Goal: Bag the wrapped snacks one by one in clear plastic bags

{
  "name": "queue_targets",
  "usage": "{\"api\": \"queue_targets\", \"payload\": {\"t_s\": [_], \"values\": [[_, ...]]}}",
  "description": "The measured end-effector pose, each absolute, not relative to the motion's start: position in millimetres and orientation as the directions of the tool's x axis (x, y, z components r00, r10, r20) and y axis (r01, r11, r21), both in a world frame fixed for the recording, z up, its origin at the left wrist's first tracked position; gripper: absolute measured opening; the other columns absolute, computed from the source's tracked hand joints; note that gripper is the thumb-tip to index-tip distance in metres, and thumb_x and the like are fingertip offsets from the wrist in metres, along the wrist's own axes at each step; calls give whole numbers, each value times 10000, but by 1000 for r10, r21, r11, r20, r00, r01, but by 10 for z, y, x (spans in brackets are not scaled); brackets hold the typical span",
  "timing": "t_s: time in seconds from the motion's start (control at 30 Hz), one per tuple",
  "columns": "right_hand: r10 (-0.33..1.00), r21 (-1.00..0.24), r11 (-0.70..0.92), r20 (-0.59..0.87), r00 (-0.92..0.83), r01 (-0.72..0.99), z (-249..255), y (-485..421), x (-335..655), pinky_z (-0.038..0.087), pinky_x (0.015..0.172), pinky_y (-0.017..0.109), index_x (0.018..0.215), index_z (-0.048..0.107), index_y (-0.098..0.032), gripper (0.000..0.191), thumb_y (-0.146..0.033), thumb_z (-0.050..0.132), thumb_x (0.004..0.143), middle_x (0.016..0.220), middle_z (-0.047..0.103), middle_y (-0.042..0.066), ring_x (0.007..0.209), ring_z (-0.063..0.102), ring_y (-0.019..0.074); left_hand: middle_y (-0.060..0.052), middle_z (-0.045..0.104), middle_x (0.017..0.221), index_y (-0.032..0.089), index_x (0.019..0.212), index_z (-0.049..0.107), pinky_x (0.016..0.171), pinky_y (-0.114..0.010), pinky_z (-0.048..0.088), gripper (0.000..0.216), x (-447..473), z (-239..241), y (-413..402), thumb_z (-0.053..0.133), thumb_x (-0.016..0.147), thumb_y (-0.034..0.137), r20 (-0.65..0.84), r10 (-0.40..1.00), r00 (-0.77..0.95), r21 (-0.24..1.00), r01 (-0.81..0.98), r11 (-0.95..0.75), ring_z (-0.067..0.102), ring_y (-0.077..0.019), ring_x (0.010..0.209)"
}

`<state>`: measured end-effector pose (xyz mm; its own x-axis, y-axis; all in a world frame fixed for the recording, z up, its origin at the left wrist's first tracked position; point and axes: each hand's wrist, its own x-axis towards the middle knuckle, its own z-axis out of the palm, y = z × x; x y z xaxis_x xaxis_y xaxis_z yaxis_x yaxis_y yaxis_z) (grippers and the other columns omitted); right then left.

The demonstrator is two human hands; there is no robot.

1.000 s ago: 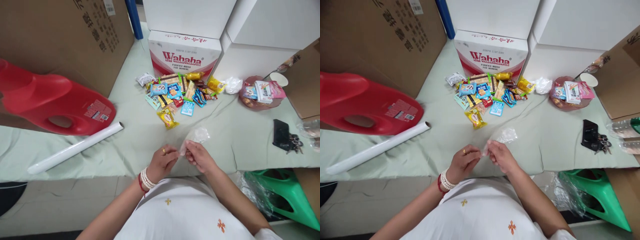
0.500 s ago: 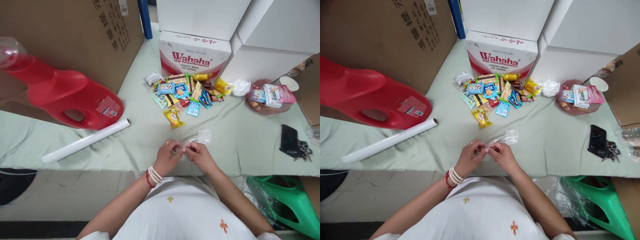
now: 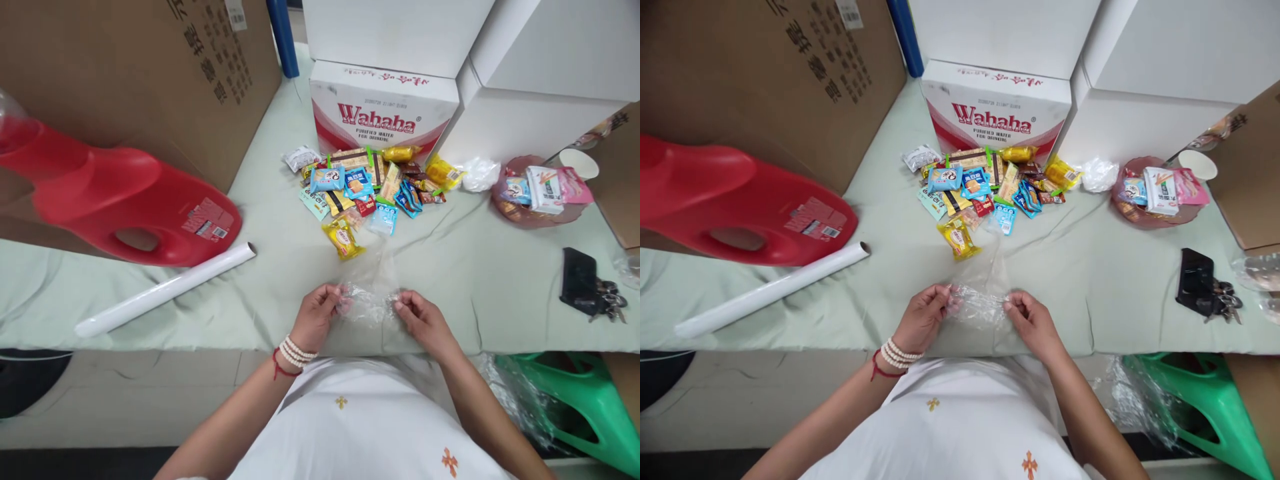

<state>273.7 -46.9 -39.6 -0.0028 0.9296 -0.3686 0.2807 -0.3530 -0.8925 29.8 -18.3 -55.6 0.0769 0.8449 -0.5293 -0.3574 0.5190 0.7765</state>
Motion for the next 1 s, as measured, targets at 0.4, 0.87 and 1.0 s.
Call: {"api": "queue_targets", "payload": {"t_s": [0.4, 0.87, 1.0], "values": [[979, -941, -126, -169, -113, 314, -256, -197, 2178, 434, 623, 262, 887, 662, -213, 217, -430, 660, 886, 825, 641, 18, 714, 555, 155, -60, 702, 973, 177, 772, 670, 851, -315, 526, 263, 464, -467, -282, 812, 774, 398, -273, 958, 92, 944, -167, 285, 655, -179, 911], [927, -934, -351, -356, 118, -64, -405, -449, 2851, 369, 573, 246, 823, 641, -208, 334, -512, 779, 814, 715, 527, -27, 601, 446, 110, -7, 639, 955, 182, 994, 687, 578, -228, 369, 433, 453, -349, -23, 765, 586, 303, -545, 837, 51, 812, -215, 542, 519, -106, 707], [927, -924, -353, -324, 189, 147, -386, -629, 3179, 356, 575, 254, 828, 629, -211, 361, -559, 722, 851, 671, 518, -27, 607, 441, 124, 50, 463, 595, 168, 671, 624, 573, -254, 312, 350, 514, -427, 97, 753, 709, 490, -436, 898, 52, 893, 145, 425, 395, -104, 601]]}}
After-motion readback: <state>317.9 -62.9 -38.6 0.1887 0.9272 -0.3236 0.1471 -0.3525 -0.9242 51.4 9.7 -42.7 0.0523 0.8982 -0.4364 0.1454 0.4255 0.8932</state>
